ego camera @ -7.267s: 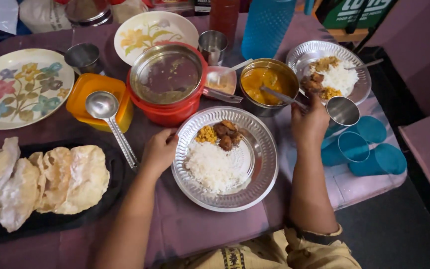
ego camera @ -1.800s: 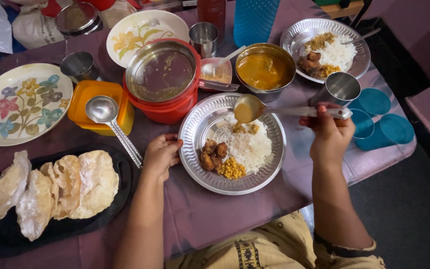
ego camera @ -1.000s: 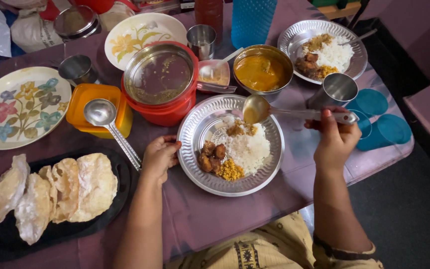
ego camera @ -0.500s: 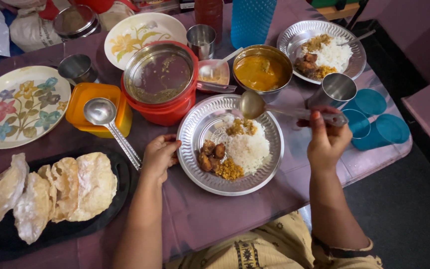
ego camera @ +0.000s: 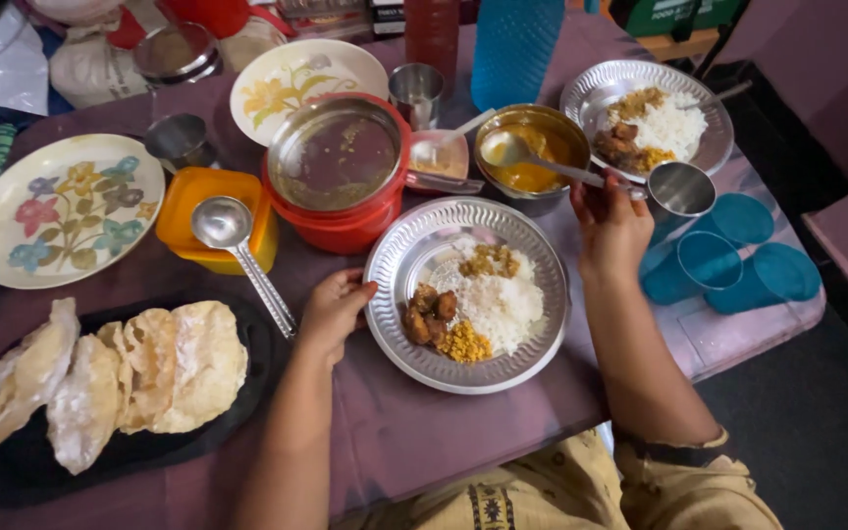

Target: The person serves rice, curry, and various snacks from containers onto plates on a dining table.

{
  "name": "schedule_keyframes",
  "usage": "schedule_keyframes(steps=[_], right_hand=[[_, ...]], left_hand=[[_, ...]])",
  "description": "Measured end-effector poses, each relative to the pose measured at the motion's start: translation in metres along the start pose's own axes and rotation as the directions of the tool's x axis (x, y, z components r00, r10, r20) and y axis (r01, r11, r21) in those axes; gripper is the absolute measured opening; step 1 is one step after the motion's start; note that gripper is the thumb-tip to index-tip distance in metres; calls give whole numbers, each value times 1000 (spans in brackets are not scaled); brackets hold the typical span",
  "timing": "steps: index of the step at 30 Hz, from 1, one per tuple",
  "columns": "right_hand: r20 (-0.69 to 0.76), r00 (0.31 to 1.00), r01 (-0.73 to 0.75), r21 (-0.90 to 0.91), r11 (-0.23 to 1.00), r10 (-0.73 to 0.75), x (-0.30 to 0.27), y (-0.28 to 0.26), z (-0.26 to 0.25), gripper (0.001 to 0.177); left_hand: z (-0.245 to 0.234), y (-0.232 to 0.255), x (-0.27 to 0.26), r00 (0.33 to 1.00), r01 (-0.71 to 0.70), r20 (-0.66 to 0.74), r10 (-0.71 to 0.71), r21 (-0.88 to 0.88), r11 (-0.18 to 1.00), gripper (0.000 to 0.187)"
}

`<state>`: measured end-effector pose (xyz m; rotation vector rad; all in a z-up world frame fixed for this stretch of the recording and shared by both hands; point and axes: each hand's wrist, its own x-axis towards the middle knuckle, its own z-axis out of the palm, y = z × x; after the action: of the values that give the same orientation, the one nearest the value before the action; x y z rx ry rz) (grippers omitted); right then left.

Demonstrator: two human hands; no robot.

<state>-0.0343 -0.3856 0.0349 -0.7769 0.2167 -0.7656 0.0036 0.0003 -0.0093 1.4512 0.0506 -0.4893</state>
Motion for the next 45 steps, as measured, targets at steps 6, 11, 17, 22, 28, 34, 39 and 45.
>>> schedule_keyframes(steps=[6,11,17,22,28,34,39,45], right_hand=[[-65,996,-69,-100,993,63,7,23,-20,22],[-27,995,-98,-202,975,95,16,39,-52,34],[-5,928,-327,-490,808,372,6,38,-42,39],[63,918,-243,-690,682,390,2,42,-38,38],[92,938,-151,-760,632,335,-3,38,-38,32],[83,933,-67,-917,393,351,-2,36,-41,34],[144,901,-77,-876,477,410,-5,38,-37,33],[141,905,-33,-917,397,401,-3,40,-35,30]], left_hand=[[-6,-9,4,995,-97,14,97,78,992,36],[17,33,-38,815,-363,-100,571,678,638,35],[15,69,-75,583,-260,-204,786,870,418,20],[-7,81,-88,203,-221,-300,932,914,342,23],[-5,72,-80,194,-298,-320,927,881,367,28],[22,43,-55,535,-544,-211,818,654,525,20],[21,5,-24,723,-525,-164,672,502,688,33],[9,-11,-13,838,-413,-122,531,494,765,35]])
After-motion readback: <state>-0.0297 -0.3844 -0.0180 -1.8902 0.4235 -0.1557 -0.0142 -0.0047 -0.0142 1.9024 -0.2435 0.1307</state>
